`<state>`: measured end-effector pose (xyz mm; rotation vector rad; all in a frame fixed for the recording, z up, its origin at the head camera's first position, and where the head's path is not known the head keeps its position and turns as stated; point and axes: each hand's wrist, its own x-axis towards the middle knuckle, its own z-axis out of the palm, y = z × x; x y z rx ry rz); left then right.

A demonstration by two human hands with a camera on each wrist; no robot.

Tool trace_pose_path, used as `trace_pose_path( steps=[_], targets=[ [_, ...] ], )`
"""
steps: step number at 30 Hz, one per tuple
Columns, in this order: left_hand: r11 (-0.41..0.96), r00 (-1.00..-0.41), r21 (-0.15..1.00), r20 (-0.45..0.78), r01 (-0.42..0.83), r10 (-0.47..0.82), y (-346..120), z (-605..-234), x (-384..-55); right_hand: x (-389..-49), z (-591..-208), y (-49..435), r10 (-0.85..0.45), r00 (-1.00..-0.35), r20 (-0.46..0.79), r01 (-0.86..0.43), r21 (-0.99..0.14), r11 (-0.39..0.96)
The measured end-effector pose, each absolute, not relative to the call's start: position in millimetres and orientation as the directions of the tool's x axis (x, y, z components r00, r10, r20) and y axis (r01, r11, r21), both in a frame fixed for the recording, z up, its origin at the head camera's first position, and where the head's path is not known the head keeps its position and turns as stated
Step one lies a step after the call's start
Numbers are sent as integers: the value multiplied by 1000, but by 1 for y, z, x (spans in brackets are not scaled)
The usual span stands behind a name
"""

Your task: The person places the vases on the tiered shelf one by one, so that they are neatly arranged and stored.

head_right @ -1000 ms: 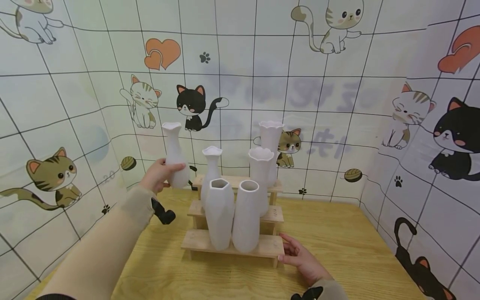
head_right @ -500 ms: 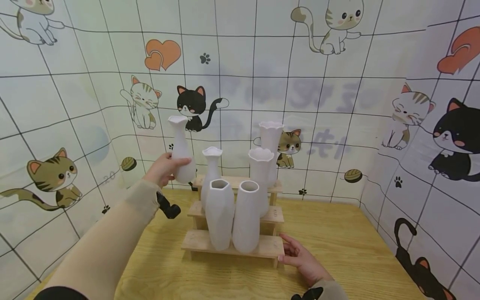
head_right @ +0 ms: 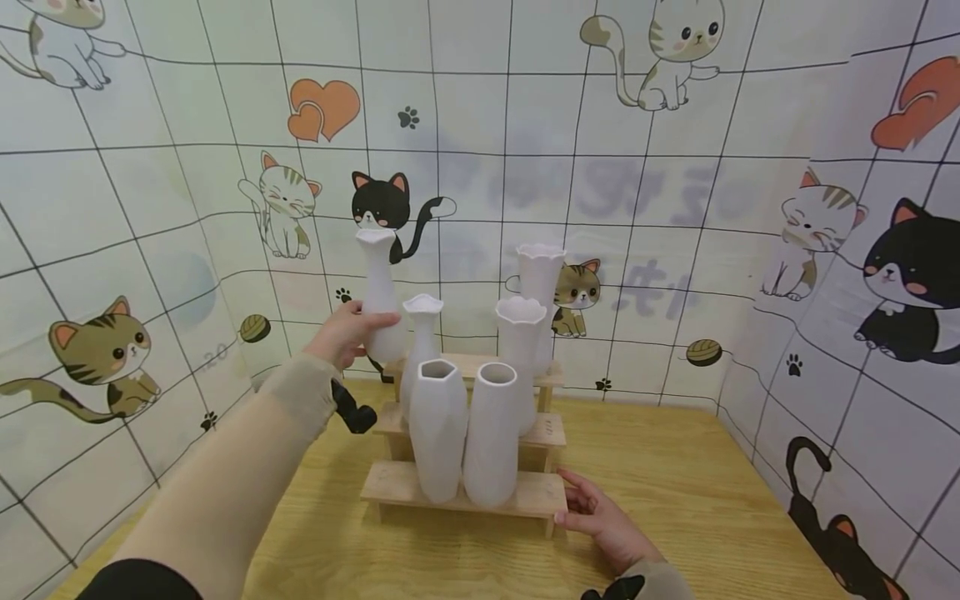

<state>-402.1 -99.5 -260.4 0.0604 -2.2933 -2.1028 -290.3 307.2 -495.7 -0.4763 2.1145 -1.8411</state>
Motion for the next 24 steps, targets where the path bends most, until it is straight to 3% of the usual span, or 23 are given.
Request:
trace_pose_path(
  steps=[24],
  targets=[
    [114,-1000,993,-5,-5,-3,-75,-271,-410,-289,-492,306,-433,-901,-10,-45,-992,115]
  ],
)
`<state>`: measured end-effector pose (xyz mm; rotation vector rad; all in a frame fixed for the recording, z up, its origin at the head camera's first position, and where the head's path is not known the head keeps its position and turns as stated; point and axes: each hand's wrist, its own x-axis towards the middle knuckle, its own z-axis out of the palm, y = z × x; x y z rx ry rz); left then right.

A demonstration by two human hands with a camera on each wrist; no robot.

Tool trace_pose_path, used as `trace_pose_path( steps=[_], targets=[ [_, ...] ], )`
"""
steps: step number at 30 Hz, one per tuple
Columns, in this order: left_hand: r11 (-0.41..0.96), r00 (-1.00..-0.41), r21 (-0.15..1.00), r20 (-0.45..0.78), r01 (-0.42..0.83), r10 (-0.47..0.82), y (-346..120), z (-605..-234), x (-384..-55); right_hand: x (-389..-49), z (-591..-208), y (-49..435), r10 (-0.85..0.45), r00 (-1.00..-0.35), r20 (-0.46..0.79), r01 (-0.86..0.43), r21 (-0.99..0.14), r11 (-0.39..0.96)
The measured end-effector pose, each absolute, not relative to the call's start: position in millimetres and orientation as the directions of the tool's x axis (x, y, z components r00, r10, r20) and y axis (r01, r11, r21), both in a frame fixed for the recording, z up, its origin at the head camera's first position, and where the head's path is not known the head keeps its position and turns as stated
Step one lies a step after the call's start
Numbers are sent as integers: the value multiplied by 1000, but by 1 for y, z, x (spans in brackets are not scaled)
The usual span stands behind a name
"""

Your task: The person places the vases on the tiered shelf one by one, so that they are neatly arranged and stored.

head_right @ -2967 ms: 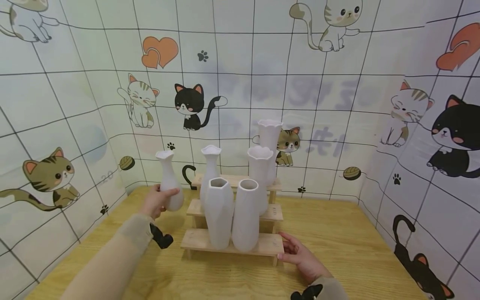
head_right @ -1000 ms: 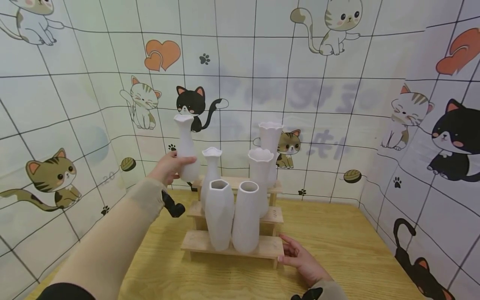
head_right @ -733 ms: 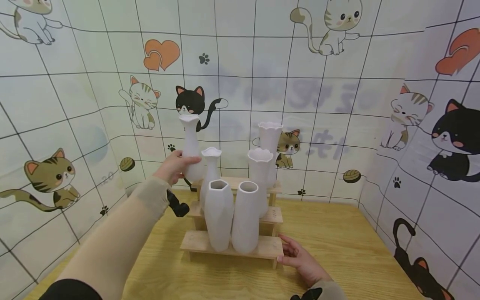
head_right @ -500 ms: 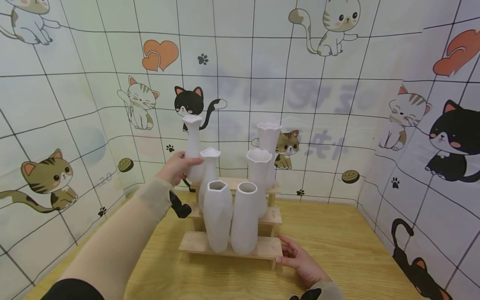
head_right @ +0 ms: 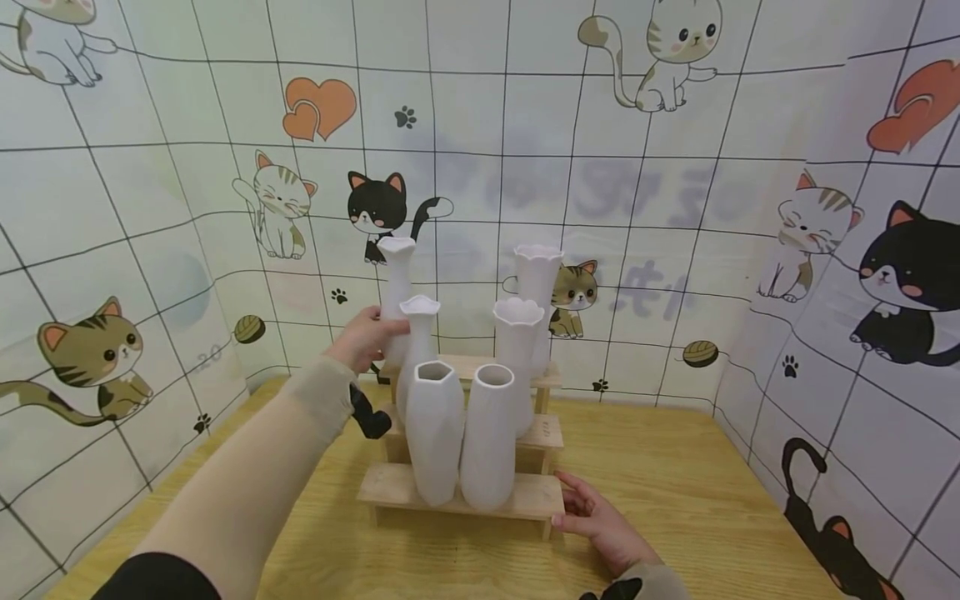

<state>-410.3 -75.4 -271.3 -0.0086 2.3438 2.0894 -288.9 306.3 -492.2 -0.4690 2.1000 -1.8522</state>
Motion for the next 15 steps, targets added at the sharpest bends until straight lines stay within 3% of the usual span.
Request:
trace_pose_path(
  steps=[15],
  targets=[
    [111,-1000,994,-21,-21,-5,-66,-273,-412,-287,-490,307,-445,-895,1,-46,-995,90]
  ],
)
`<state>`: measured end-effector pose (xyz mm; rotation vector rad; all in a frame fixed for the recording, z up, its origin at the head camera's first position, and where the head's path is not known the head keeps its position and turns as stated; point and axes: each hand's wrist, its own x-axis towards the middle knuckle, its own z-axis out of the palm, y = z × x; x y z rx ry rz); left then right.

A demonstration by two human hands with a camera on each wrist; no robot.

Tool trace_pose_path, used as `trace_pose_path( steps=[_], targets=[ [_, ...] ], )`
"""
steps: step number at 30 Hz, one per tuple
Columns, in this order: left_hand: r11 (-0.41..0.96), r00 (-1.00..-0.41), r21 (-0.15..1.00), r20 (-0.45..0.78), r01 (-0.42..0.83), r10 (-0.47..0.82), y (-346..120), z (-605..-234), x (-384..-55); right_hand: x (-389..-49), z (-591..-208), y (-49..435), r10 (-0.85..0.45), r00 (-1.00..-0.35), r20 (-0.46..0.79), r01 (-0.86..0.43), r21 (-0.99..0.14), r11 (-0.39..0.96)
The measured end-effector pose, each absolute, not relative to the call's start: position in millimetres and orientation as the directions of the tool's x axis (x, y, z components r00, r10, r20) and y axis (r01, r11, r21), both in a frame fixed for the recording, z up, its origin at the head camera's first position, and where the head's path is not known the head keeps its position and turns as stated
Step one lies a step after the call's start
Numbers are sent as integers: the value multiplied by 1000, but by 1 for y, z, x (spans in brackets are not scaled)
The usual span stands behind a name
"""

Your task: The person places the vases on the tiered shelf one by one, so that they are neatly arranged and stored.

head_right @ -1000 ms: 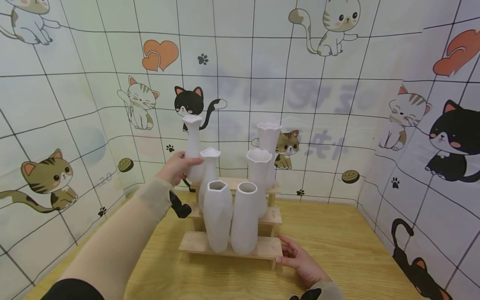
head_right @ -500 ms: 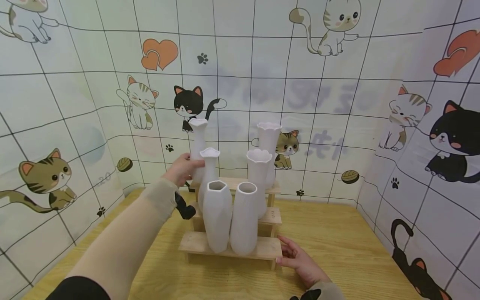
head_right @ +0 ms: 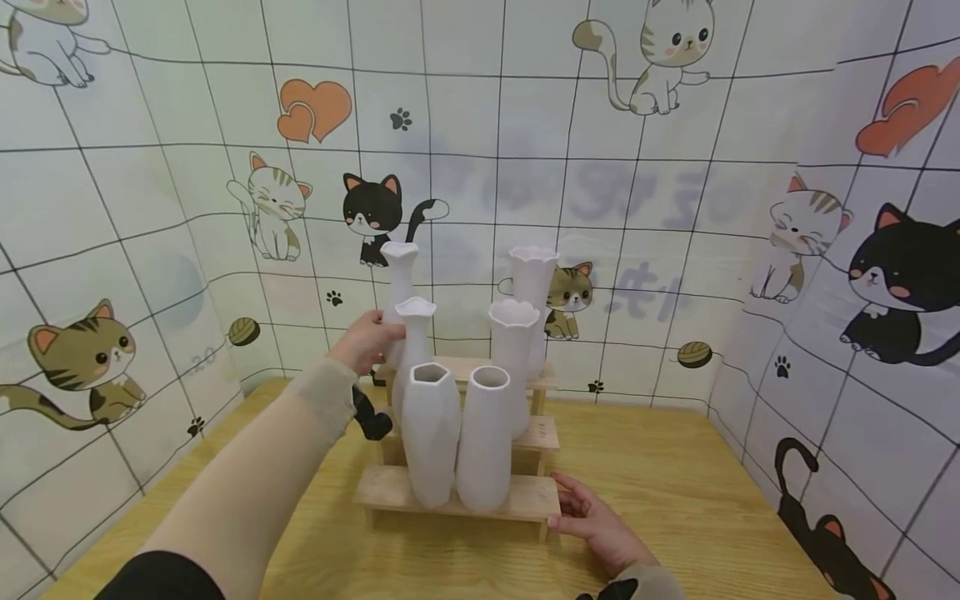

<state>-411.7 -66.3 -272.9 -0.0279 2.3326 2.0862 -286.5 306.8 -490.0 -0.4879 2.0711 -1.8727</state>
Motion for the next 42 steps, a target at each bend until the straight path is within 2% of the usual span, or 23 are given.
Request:
trace_pose_path(
  steps=[13,21,42],
  targets=[
    [137,-999,990,-45,-46,-13,-70,-277,-417,-288,-493,306,-429,-903,-15,-33,-994,105],
    [107,-998,993,-54,-55,-12,-68,-277,-419,-287,-491,305,-425,-905,-6,-43,-994,105],
    [113,-998,992,-55,-54,6,-68,-277,-412,-287,-489,304,-425,-905,-8,-40,-994,104]
  ],
)
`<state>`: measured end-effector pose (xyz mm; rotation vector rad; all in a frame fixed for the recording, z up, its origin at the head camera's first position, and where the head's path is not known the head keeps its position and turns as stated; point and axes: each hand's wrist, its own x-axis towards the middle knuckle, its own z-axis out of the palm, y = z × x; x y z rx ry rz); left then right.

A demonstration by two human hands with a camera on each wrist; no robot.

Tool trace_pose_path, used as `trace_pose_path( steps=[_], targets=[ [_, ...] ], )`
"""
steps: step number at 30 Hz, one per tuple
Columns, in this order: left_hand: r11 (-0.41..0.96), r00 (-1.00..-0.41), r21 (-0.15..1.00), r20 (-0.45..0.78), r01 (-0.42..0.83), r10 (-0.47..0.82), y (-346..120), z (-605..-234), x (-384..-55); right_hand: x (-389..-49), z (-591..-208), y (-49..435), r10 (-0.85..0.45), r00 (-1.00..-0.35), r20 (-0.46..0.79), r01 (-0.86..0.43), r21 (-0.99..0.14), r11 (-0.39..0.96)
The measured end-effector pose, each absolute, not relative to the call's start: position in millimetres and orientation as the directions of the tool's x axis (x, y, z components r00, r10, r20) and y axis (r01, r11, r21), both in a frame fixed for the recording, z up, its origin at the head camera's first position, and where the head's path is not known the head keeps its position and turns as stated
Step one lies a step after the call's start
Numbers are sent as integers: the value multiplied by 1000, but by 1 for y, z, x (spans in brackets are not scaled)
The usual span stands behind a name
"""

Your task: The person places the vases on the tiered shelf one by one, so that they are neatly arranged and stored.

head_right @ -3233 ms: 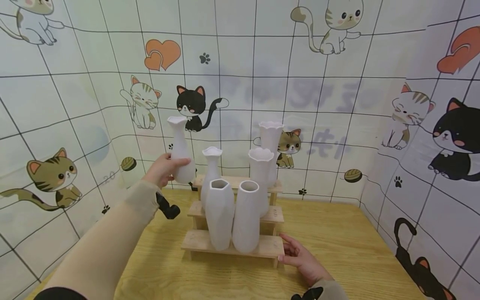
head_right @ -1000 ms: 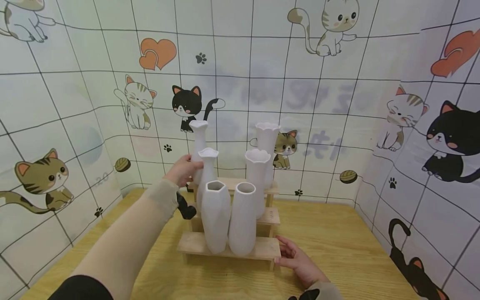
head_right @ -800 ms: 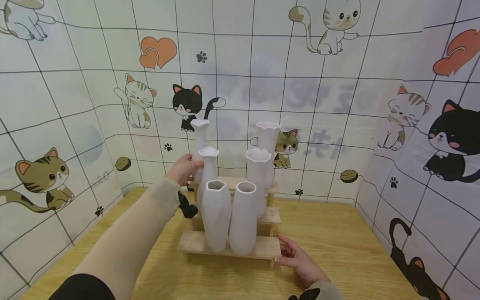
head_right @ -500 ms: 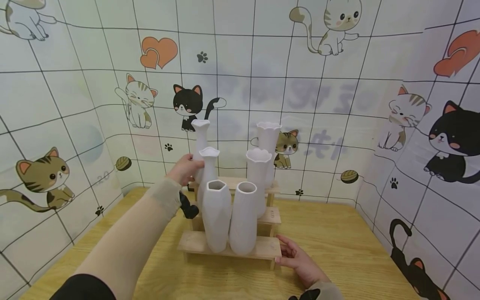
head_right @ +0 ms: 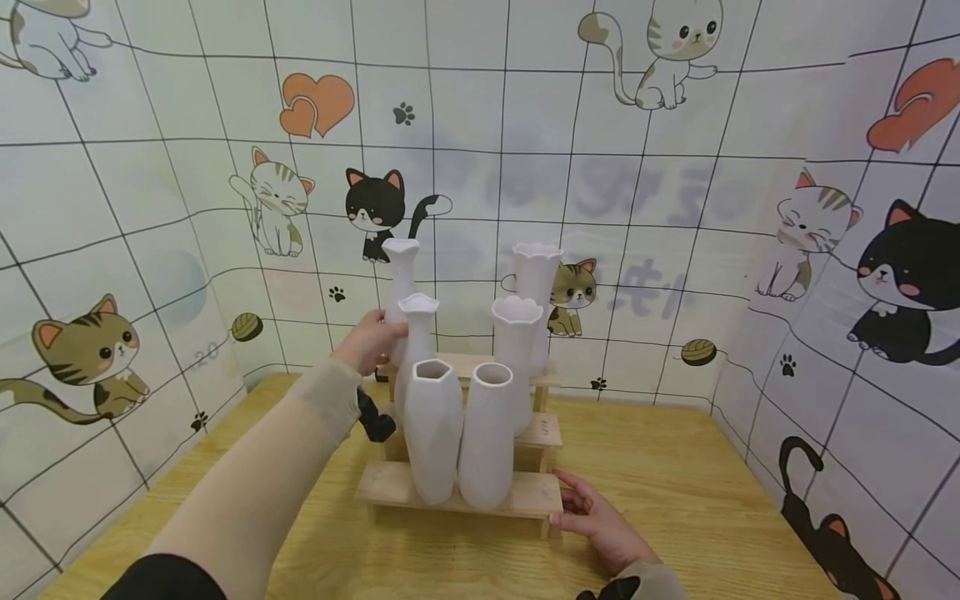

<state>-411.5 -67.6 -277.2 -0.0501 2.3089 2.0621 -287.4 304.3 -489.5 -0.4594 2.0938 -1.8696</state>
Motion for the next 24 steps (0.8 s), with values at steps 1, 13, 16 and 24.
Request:
trace_pose_path(
  steps=[1,13,16,24],
  targets=[
    [119,-999,992,-50,-49,11,-69,-278,-411,-288,-490,304,-426,-905,-8,-41,-994,104],
    [158,-997,986,-66,-60,36,-94,-289,-404,-287,-486,310,-422,-907,-16,-39,-992,123],
    [96,-999,995,-40,-38,18,-100,-297,-402,-284,-484,313,-409,-912,-31,-6,-996,87],
    [0,-999,1000,14,14,-41,-118,-339,-395,-287,-474,318,-334,-941,-55,83,-994,-69]
  ],
)
